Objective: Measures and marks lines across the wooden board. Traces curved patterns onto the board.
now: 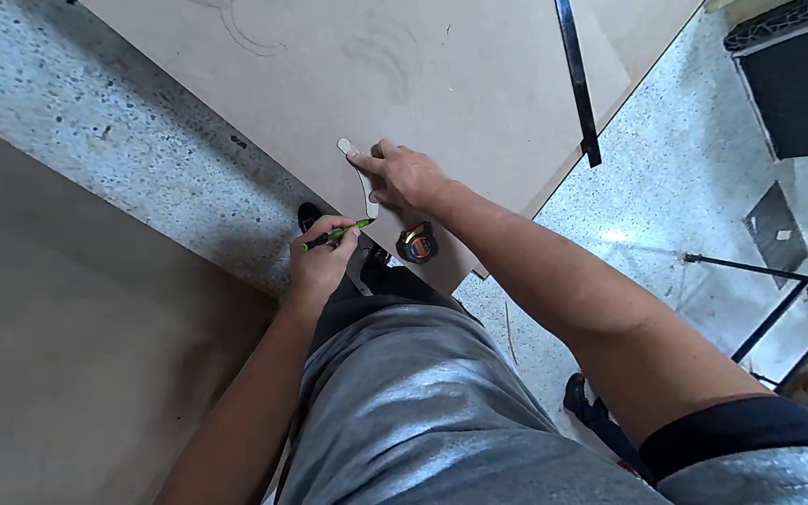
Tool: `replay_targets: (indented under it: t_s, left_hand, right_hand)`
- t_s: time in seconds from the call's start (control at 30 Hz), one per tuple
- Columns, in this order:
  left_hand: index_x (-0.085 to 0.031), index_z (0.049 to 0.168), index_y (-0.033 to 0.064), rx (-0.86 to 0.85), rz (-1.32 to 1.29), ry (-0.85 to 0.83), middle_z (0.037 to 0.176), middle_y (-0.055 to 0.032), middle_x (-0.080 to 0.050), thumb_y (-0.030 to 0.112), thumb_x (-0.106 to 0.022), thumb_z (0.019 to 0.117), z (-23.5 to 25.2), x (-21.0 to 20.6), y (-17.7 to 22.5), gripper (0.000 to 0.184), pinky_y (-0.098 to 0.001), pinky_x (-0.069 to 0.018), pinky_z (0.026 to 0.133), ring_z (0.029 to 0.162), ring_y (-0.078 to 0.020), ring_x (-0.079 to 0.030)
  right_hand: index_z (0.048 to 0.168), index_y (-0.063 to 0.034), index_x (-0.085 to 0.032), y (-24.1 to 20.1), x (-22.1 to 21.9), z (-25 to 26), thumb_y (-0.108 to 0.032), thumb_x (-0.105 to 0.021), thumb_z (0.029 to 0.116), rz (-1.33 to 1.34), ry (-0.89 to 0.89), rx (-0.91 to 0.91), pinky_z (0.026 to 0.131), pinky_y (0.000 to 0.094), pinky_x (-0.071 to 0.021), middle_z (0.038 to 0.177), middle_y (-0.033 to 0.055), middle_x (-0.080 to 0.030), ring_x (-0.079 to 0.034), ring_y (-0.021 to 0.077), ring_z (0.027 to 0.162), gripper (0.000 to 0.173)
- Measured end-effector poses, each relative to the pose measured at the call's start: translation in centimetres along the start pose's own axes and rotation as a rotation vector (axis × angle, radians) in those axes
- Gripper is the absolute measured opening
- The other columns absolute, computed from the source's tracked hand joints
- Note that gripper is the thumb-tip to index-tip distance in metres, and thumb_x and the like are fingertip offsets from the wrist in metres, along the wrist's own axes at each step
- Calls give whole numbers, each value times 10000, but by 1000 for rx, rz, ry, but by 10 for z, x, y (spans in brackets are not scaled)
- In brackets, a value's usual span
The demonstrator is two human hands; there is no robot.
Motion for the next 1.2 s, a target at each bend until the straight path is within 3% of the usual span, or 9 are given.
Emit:
replay_targets:
  t_s: [0.13,0.57,0.73,0.87,1.1,1.2]
  left_hand:
    - [-750,1080,144,5,53,-15,949,-1,-764,192,-754,937,4,1,1,150,-323,-620,782,831,-73,-722]
    - [-748,1030,131,14,84,52,853,8,-740,177,-766,922,10,2,6,119,-254,-573,687,721,-36,-670]
    - [-732,1018,108,24,35,97,840,-4,-754,166,-738,926,9,-5,5,109,-280,-622,728,740,-54,-720]
    - [-714,1038,94,61,146,115,805,-24,-717,196,-699,958,15,-7,14,131,-333,-578,689,700,-86,-675]
    - [-701,1102,64,65,249,48,831,-70,-722,264,-639,1009,41,-5,23,229,-445,-603,742,746,-180,-711]
    - [-686,1114,56,43,272,52,843,-79,-719,288,-622,1024,54,-6,26,257,-450,-594,749,755,-190,-707]
  right_hand:
    - [1596,-372,-378,1,-1,0,-418,-731,927,10,1,4,882,550,-568,1433,146,-526,-612,366,1176,758]
    - [1596,-380,-375,2,-1,0,-447,-718,936,5,3,15,897,520,-567,1422,134,-530,-613,342,1175,747]
    - [1596,-371,-380,1,1,-1,-446,-711,943,1,-6,15,890,521,-567,1423,138,-531,-616,345,1163,736]
    - [1599,-378,-371,1,1,-1,-448,-713,941,-2,-8,12,898,513,-564,1413,131,-535,-607,338,1177,744]
    - [1593,-373,-383,1,1,1,-441,-725,932,4,-18,-5,905,542,-566,1461,141,-513,-604,358,1206,747]
    - [1596,-382,-373,1,1,0,-448,-713,941,1,-19,-4,898,533,-568,1450,136,-518,-606,352,1198,741]
Point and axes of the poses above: each hand's wrist, its own z-axis towards the middle knuckle, its own x-axis out of the back of the hand, y = z × x, the point moved 1 cm from there along z, towards the middle knuckle
